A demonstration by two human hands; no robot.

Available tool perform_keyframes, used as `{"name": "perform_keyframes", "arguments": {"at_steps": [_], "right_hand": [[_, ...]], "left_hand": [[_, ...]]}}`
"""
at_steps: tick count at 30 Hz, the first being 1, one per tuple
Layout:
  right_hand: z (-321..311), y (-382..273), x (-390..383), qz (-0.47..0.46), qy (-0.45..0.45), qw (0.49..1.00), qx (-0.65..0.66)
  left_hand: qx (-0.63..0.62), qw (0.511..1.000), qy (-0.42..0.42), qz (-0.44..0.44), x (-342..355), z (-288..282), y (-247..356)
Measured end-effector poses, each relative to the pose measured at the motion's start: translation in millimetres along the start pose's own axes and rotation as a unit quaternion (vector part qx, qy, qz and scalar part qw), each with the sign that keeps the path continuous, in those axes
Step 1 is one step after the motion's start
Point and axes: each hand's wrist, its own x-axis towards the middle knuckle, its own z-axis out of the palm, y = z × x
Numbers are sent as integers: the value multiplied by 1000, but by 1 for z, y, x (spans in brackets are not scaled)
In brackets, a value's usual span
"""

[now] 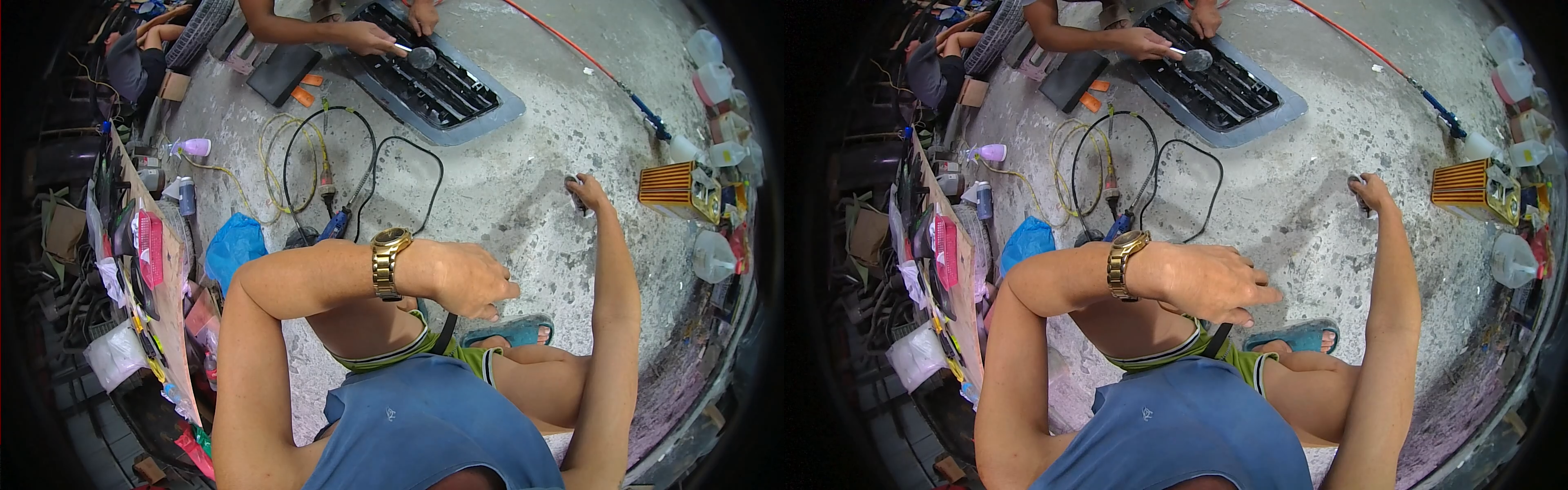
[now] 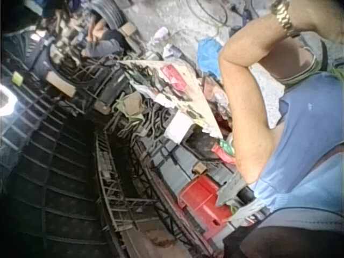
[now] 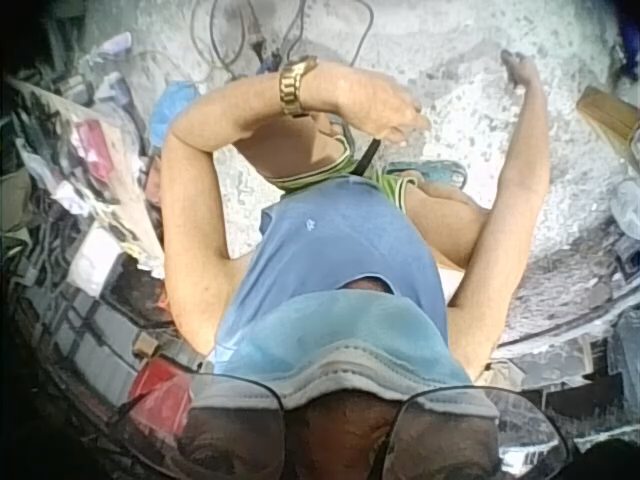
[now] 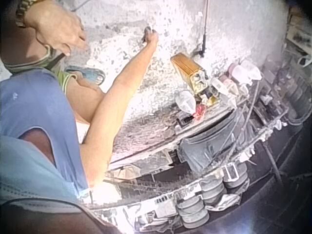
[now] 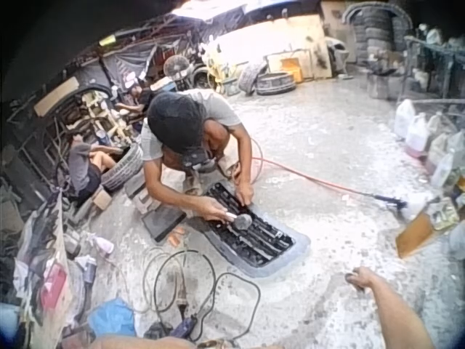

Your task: The recorder and an assistant are repairing or modifying a car front grille on the shop floor.

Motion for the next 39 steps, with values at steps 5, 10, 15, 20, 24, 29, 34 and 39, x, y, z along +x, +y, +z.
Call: {"name": "perform_keyframes", "arguments": {"at_steps": [5, 10, 15, 20, 24, 29, 34, 39], "right_hand": [[1, -3, -1, -7, 24, 1000, 0], [0, -2, 0, 3, 7, 1000, 8], [1, -1, -2, -11, 22, 1000, -2], [-1, -2, -1, 2, -3, 1000, -4], [1, 2, -1, -11, 15, 1000, -8], [0, -7, -5, 7, 4, 1000, 0], [1, 1, -4, -10, 14, 1000, -4], [0, -1, -5, -10, 7, 1000, 1]], "left_hand": [[0, 1000, 5, 0, -1, 0, 0], [-9, 1000, 4, -1, 0, 1, -1], [-10, 1000, 3, 0, -1, 1, -1], [-14, 1000, 1, 1, -1, 2, -1], [-15, 1000, -2, 2, 0, 1, -1], [-17, 1000, -8, -3, -2, 0, 0], [-15, 1000, -7, 5, -1, -1, 0], [-19, 1000, -7, 2, -2, 0, 0]]}}
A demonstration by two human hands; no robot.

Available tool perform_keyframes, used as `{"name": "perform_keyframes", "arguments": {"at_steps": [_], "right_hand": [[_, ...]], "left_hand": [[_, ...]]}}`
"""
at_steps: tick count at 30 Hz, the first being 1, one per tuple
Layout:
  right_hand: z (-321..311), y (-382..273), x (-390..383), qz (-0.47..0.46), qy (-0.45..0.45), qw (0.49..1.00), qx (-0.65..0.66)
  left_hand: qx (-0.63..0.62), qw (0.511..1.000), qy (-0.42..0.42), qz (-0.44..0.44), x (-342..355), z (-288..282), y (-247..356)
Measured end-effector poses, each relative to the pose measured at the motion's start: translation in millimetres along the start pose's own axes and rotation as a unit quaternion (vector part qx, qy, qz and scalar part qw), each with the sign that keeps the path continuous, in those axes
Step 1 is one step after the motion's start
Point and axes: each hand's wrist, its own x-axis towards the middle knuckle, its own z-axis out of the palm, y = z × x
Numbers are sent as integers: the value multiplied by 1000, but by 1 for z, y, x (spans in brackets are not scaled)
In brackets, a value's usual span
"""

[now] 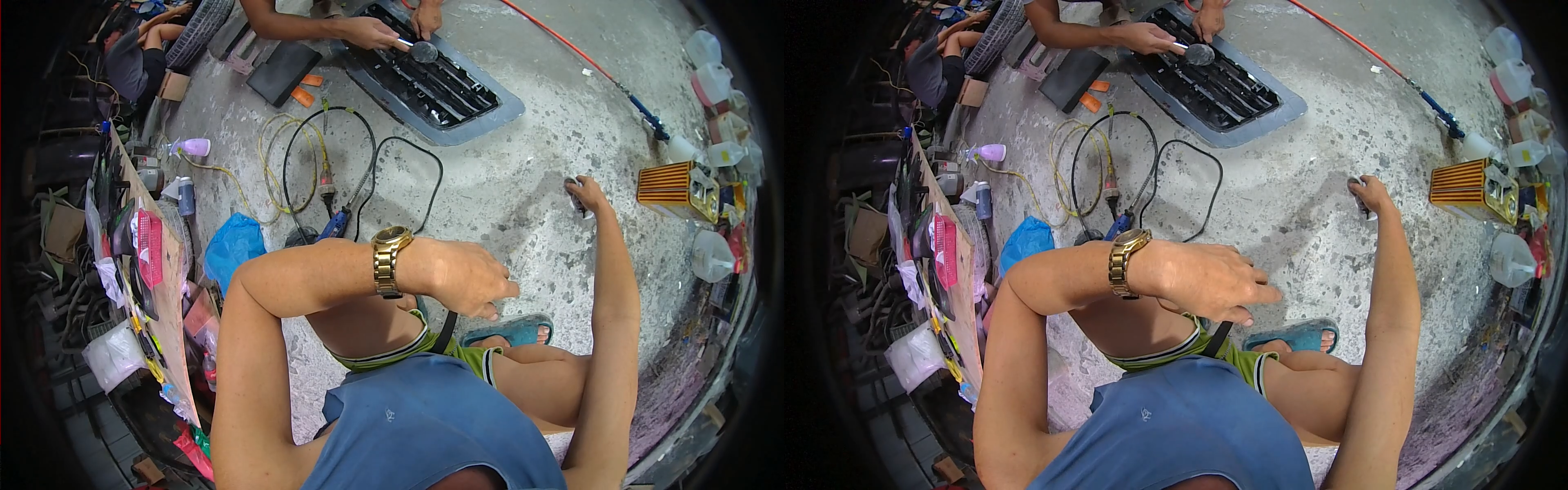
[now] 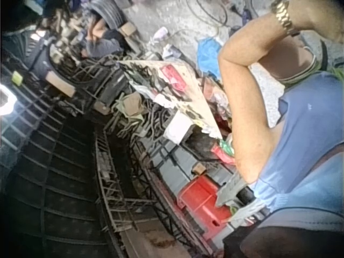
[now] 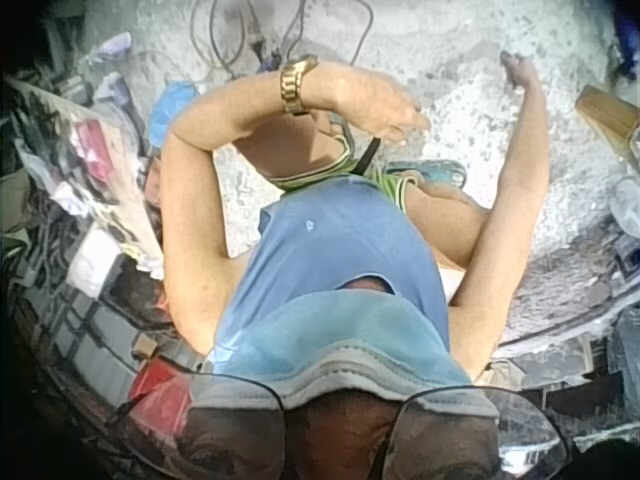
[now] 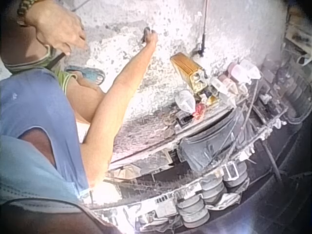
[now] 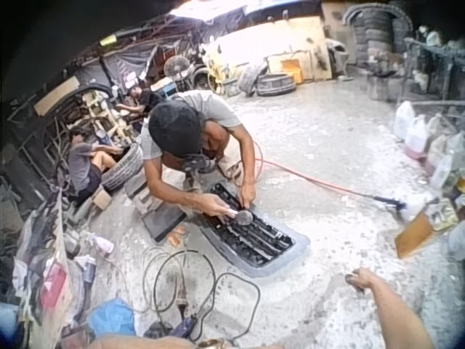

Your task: The recorder and an assistant are repairing or modifying a car front grille on the shop floor.

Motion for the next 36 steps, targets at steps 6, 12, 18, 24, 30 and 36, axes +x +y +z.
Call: {"name": "perform_keyframes", "arguments": {"at_steps": [6, 12, 18, 24, 30, 36], "right_hand": [[2, 8, 1, -4, 9, 1000, 2], [0, 1, -1, 5, 6, 1000, -2], [-2, -2, 1, 18, -11, 1000, -3], [-1, 0, 2, 5, 9, 1000, -9], [-1, -4, 2, 15, -1, 1000, -17], [1, 4, 6, 3, 4, 1000, -20]], "left_hand": [[1, 1000, 1, 0, 0, 1, 1], [1, 1000, 0, -1, 0, 1, 0], [2, 1000, 3, 0, 0, 0, -1], [3, 1000, 7, 1, 1, 0, -1], [6, 1000, 13, 4, 1, 1, -1], [10, 1000, 10, 2, 1, 0, 1]]}}
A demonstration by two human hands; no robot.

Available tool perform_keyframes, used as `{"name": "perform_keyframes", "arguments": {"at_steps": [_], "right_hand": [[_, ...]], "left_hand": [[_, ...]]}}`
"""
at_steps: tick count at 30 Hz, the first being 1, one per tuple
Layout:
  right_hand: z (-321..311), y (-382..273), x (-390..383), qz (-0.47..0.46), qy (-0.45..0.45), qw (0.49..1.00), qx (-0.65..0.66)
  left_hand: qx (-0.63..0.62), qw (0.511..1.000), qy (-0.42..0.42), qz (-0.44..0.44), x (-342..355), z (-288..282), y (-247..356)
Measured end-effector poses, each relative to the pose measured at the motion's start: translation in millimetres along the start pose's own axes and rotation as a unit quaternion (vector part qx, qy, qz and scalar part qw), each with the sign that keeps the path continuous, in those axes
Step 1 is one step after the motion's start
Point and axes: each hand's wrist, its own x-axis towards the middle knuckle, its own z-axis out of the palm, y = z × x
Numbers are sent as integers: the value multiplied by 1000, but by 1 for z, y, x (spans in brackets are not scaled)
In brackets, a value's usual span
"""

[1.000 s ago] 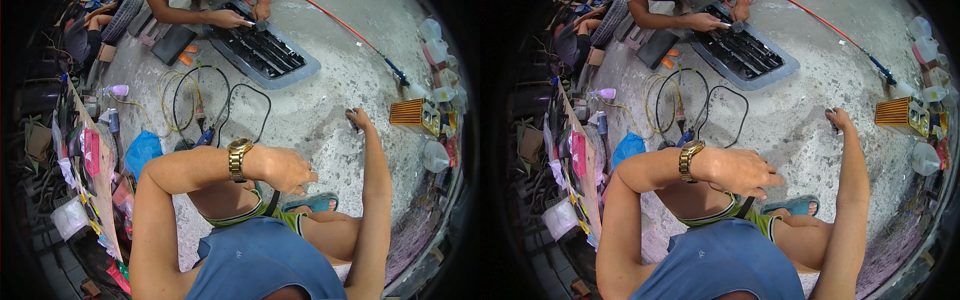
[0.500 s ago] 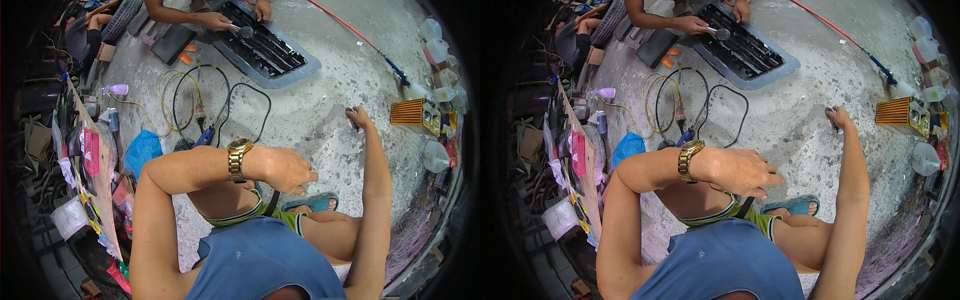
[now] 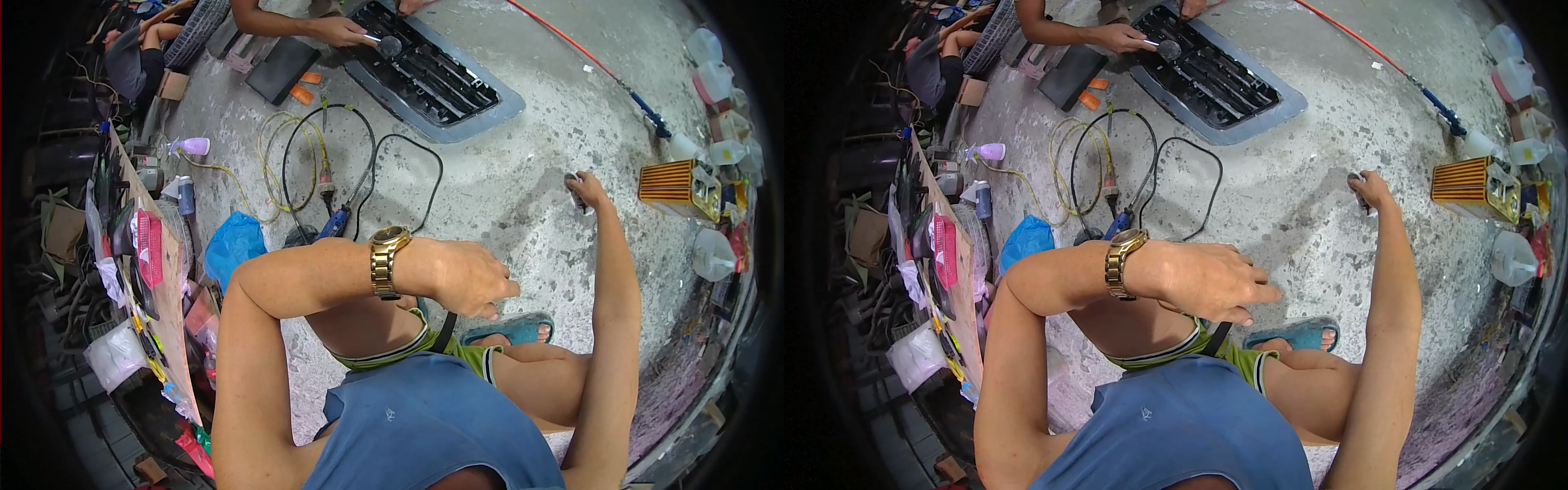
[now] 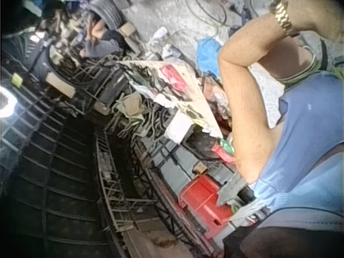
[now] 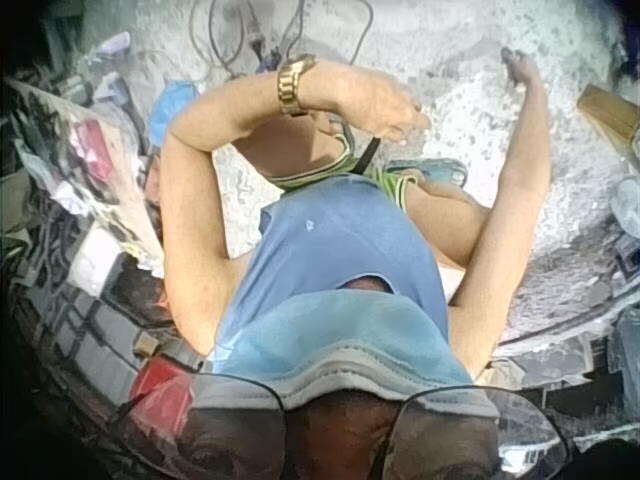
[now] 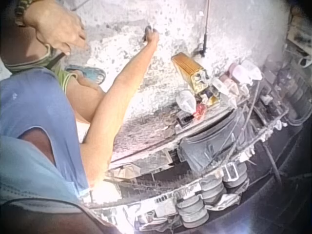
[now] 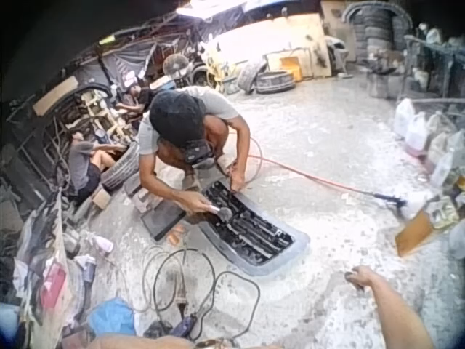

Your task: The recorder and an assistant are repairing or modifying a car front grille on the shop floor.

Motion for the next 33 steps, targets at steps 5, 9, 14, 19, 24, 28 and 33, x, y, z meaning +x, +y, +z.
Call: {"name": "perform_keyframes", "arguments": {"at_steps": [5, 9, 14, 19, 24, 28, 33], "right_hand": [[3, -3, 0, -12, 5, 1000, 28], [2, 0, -1, -17, 11, 999, 30], [2, 3, -2, -13, 17, 1000, 15], [-1, -2, -3, -2, 16, 1000, 25], [1, -8, 7, -44, 13, 999, -10], [13, 21, 12, -71, 51, 996, 29], [23, 42, 20, -43, 74, 996, -22]], "left_hand": [[-3, 1000, -9, -7, -1, 0, 0], [-2, 1000, -4, -3, -1, 0, 2], [-1, 1000, 2, 4, 0, 1, 1], [-9, 1000, 10, 11, 0, -1, -3], [7, 1000, 17, 7, -6, 1, -3], [1, 1000, 5, 21, -3, 2, -3], [-7, 999, 27, 20, 6, 8, -7]]}}
